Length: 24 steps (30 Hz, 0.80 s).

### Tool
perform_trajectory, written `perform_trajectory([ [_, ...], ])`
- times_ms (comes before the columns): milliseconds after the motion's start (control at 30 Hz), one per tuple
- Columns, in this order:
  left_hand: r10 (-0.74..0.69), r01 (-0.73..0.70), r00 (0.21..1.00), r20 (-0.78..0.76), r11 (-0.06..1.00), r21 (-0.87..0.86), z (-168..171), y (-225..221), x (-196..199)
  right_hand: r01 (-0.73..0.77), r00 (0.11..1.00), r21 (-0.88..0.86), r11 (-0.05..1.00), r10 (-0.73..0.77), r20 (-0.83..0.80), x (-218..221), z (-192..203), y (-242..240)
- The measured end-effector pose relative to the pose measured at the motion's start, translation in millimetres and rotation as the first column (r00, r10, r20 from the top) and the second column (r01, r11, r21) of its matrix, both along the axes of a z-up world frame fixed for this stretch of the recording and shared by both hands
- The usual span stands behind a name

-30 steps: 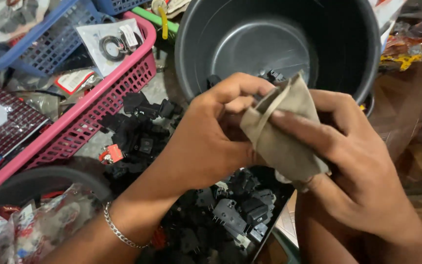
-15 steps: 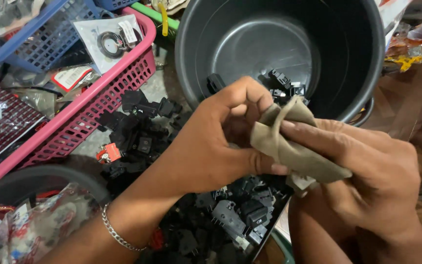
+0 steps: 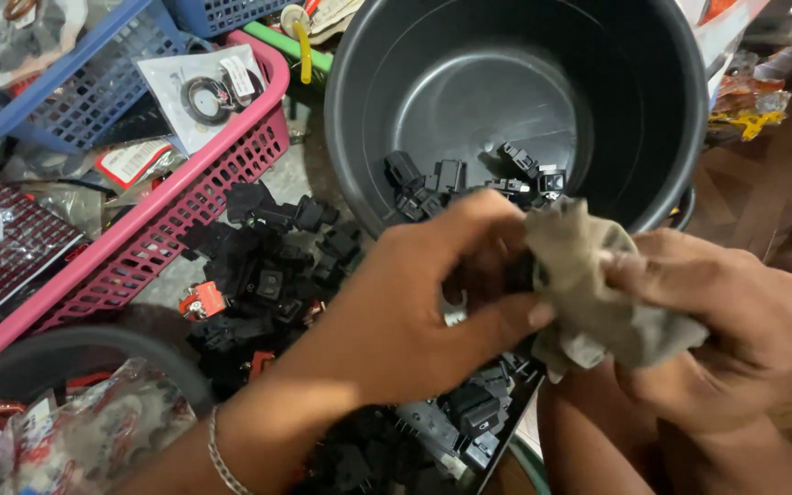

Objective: Cleaning small motorcycle switch components using a rag before sorting them into a basin.

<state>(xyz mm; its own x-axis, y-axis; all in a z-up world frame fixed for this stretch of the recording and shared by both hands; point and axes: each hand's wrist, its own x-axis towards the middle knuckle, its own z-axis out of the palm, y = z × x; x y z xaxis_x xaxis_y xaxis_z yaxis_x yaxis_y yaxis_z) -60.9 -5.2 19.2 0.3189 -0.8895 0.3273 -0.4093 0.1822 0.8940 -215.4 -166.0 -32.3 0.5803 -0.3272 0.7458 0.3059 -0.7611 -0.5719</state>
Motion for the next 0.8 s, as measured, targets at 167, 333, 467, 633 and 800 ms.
perform_trajectory([
  [167,0.013,-0.014,0.997,0.072,1.0,0.016,7.2,0.1,-5.5,0.085,0.996,0.005,0.996,-0.085,-0.009,1.6,1.0,4.0],
  [333,0.07,-0.07,0.996,0.061,0.998,0.003,8.7,0.2,-6.2,0.156,0.987,0.031,0.987,-0.155,-0.029,-0.6,-1.0,5.7],
  [467,0.125,-0.131,0.988,-0.091,0.989,-0.064,2.8,-3.0,0.6,-0.023,1.0,0.017,1.0,0.023,-0.004,1.4,-4.2,-8.2],
  [633,0.127,-0.138,0.977,-0.173,0.989,-0.053,3.7,-6.3,0.8,-0.095,0.991,-0.099,0.991,0.085,-0.105,5.7,26.1,3.3],
  [800,-0.043,0.042,0.999,0.029,0.998,0.048,9.4,-6.1,-8.0,-0.214,0.96,-0.073,0.974,0.196,-0.201,4.6,33.3,-6.3],
])
